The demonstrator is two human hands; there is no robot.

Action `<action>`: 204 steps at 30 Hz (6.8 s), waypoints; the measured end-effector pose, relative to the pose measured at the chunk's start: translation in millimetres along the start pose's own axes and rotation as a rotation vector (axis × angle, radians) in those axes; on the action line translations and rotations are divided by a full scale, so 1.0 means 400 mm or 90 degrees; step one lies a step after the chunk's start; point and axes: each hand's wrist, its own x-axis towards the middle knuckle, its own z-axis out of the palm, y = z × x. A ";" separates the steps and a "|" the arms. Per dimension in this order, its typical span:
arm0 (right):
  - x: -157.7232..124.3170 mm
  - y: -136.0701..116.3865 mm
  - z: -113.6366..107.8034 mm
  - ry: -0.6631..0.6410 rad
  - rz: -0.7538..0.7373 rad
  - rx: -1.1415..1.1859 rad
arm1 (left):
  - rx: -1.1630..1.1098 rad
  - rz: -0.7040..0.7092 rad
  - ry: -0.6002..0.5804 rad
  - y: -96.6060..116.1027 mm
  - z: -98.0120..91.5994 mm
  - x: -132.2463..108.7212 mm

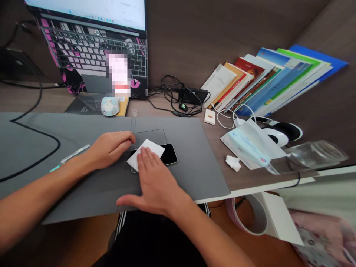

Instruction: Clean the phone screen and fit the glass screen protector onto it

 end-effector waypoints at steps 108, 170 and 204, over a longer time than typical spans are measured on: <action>-0.181 0.052 -0.032 0.126 0.070 -0.161 | -0.086 0.006 -0.007 0.000 0.013 -0.004; -0.049 -0.106 0.048 0.125 -0.043 -0.166 | -0.075 0.062 -0.030 -0.008 0.013 0.001; -0.185 0.082 -0.041 0.118 0.151 -0.054 | -0.026 0.085 -0.073 -0.003 0.004 -0.002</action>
